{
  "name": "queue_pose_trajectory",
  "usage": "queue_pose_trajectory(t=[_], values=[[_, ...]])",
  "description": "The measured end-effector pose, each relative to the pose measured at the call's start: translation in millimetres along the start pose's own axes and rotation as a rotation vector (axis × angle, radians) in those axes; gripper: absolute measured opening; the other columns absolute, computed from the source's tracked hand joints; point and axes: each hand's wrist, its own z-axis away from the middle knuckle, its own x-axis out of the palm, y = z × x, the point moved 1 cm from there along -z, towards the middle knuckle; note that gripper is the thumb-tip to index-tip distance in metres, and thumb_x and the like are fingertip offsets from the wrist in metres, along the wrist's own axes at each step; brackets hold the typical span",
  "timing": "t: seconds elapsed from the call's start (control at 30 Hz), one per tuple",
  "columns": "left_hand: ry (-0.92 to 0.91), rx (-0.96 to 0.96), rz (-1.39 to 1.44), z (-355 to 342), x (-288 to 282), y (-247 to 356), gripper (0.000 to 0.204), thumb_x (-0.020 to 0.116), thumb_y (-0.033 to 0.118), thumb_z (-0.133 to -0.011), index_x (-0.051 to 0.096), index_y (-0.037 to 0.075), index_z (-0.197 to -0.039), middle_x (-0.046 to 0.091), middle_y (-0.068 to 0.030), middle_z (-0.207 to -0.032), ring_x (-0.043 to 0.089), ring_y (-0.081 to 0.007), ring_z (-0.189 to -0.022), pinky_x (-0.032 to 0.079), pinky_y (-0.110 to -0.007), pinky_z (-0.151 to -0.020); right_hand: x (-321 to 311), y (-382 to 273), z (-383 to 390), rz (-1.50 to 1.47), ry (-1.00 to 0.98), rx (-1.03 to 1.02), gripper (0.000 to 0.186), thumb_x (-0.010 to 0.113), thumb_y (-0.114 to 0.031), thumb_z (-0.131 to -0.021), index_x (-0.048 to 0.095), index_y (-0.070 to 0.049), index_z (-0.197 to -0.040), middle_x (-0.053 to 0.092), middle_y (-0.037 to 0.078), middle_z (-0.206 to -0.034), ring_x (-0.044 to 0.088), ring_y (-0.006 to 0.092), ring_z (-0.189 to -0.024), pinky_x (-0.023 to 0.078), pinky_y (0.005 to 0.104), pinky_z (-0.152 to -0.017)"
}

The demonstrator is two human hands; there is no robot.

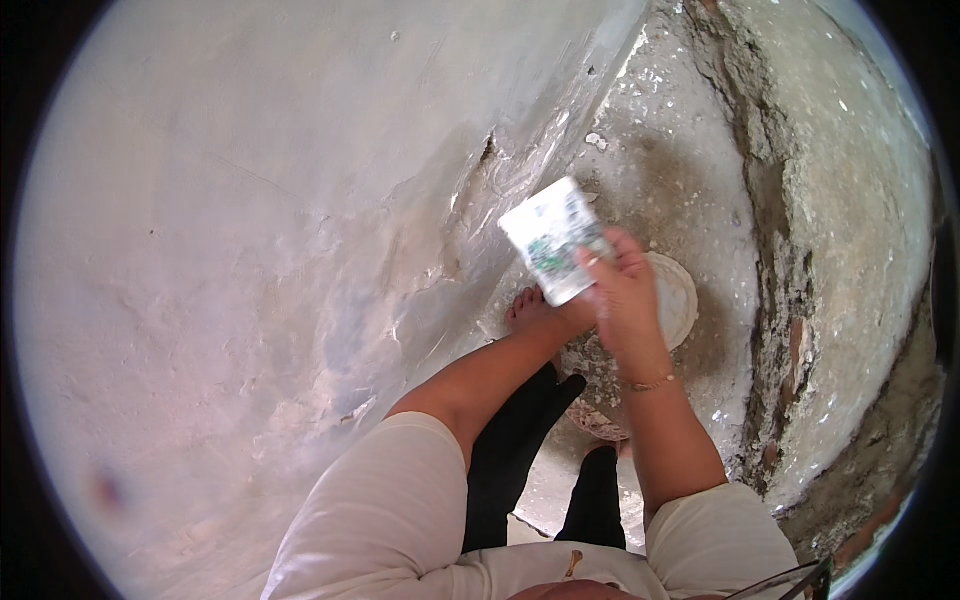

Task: The person applies plaster to a wall with a spatula and a plastic spreader, picking up compound from a container on the floor to fill holes.

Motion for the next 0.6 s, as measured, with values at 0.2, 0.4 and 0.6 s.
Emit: queue_pose_trajectory(t=[0.2, 0.4, 0.6], values=[[0.068, -0.13, -0.161, 9.1, -12.3, 26.0, 0.073, 0.072, 0.042, -0.078, 0.044, -0.004, -0.127, 0.046, -0.0228, -0.132, 0.051, -0.0424, -0.113, 0.042, -0.047, -0.094, 41.4, -73.2, -1.5, 0.547, 0.156, -0.723, 0.019, 0.067, 0.004, -0.084, 0.063, 0.0, -0.103, 0.066, 0.007, -0.099, 0.061, 0.0106, -0.084, 0.049, 0.0229, -0.075], [-0.074, -0.381, -0.373, 36.5, -29.4, 45.2, 0.075, 0.07, 0.047, -0.078, 0.046, -0.002, -0.129, 0.05, -0.0232, -0.128, 0.051, -0.0391, -0.115, 0.041, -0.046, -0.096, 97.3, -49.1, -17.7, 0.833, 0.019, -1.164, 0.02, 0.064, 0.004, -0.081, 0.065, -0.001, -0.1, 0.063, 0.014, -0.093, 0.062, 0.0281, -0.086, 0.049, 0.0336, -0.078], [0.054, -0.235, -0.227, 20.6, -14.4, 45.8, 0.076, 0.069, 0.051, -0.079, 0.048, -0.002, -0.129, 0.057, -0.0233, -0.121, 0.053, -0.0368, -0.116, 0.041, -0.044, -0.098, 88.7, -11.0, 18.1, 0.914, -0.163, -0.983, 0.032, 0.062, 0.008, -0.074, 0.064, -0.001, -0.105, 0.061, 0.016, -0.098, 0.061, 0.0342, -0.089, 0.05, 0.0383, -0.081]])
